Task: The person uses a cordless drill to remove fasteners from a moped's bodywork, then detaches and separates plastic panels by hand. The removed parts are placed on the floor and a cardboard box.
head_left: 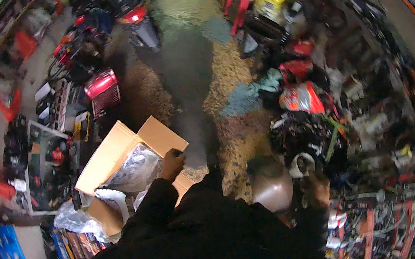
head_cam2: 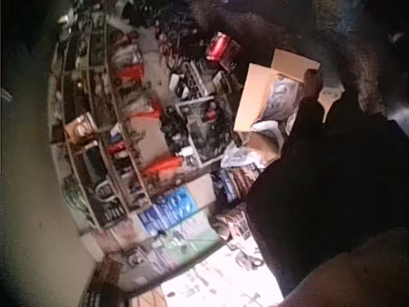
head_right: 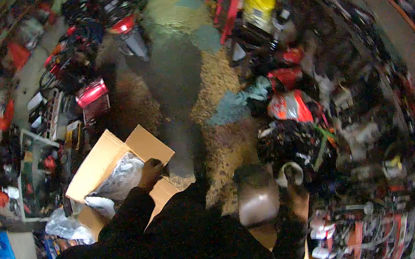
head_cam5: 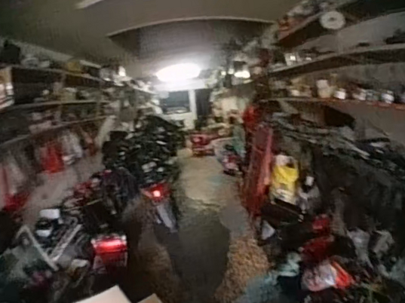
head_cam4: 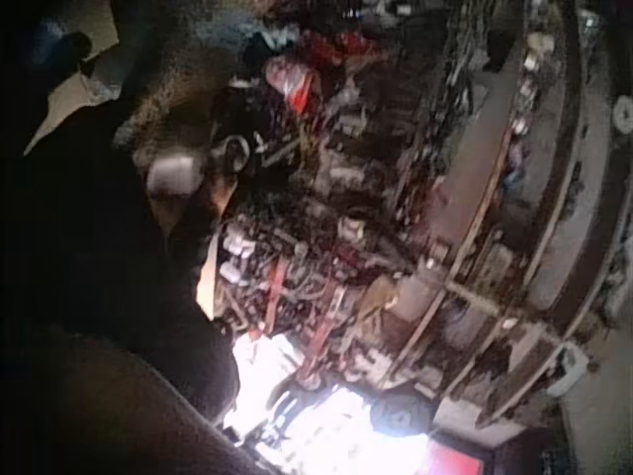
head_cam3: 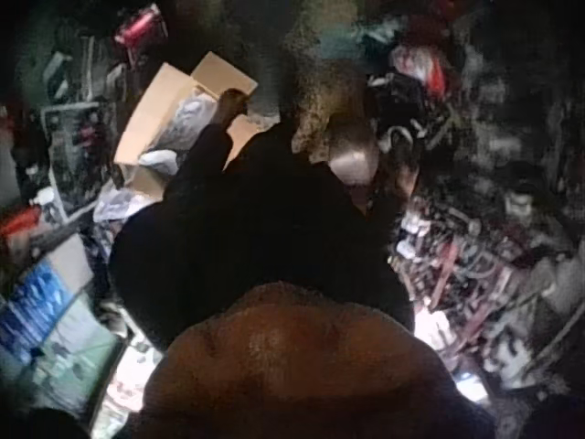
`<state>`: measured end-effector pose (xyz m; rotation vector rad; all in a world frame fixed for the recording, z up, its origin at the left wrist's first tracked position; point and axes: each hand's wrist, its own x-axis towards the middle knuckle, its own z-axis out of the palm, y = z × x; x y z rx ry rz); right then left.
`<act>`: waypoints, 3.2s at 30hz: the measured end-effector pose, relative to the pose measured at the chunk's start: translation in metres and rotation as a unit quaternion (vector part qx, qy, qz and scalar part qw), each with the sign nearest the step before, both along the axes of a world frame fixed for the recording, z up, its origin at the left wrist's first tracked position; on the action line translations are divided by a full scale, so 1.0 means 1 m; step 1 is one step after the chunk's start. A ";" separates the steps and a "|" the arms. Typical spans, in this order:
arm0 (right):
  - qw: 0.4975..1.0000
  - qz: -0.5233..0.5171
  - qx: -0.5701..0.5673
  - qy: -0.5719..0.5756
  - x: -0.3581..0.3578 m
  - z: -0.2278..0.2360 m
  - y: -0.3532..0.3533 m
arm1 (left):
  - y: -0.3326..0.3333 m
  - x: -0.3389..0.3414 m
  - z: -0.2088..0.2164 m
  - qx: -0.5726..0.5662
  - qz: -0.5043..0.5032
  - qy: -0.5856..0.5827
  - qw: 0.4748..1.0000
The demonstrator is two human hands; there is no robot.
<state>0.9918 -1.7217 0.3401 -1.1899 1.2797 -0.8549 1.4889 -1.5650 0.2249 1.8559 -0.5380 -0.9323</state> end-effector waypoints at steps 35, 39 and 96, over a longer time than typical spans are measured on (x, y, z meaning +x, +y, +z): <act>0.879 0.473 0.051 0.045 0.560 -0.040 -0.586 | -0.271 0.258 0.062 0.110 0.369 -0.088 0.919; 0.876 0.481 0.015 0.025 0.651 0.014 -0.574 | -0.241 0.256 0.052 0.100 0.443 -0.007 0.891; 0.240 0.968 -0.019 0.075 1.109 -0.021 -0.167 | -0.271 0.128 0.080 -0.057 0.969 0.105 0.218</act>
